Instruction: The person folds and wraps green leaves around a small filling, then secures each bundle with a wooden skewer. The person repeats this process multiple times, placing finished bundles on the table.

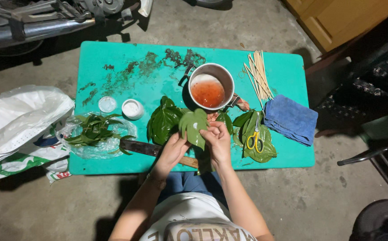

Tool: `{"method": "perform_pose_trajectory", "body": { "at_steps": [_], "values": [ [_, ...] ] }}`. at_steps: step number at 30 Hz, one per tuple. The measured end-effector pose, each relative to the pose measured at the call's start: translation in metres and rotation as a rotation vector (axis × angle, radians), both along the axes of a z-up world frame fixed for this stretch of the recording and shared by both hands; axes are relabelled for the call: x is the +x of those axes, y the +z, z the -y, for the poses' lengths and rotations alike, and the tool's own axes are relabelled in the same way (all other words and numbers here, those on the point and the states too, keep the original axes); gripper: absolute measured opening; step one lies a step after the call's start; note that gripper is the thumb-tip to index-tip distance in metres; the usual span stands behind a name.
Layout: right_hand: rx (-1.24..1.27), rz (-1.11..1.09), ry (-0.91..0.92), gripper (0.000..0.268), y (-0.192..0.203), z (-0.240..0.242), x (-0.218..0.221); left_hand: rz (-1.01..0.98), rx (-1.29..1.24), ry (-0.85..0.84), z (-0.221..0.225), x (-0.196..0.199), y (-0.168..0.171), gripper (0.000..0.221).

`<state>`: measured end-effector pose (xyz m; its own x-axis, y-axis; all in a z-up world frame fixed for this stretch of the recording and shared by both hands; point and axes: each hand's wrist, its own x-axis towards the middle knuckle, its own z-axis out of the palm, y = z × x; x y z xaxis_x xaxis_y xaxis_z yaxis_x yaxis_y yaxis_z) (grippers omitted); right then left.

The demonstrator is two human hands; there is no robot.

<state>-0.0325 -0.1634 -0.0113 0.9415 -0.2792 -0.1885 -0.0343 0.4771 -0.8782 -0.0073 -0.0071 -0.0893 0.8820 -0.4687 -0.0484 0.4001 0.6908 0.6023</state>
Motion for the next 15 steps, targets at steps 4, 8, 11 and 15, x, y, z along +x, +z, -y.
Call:
{"method": "perform_pose_trajectory", "body": {
  "at_steps": [4,8,11,15],
  "values": [
    [-0.042,0.002,0.042,0.035,-0.006,-0.012,-0.004,0.013,0.047,0.037,-0.011,-0.006,-0.005,0.031],
    [-0.174,0.098,0.045,0.037,0.001,-0.020,-0.008,-0.030,0.161,0.073,-0.015,-0.001,-0.001,0.026],
    [-0.316,0.107,-0.003,0.034,0.008,-0.022,-0.010,-0.010,0.348,0.149,-0.014,0.001,0.007,0.019],
    [-0.439,0.189,-0.074,0.033,0.010,-0.026,-0.017,-0.052,0.434,0.204,-0.010,0.002,0.024,0.018]
  ]
}}
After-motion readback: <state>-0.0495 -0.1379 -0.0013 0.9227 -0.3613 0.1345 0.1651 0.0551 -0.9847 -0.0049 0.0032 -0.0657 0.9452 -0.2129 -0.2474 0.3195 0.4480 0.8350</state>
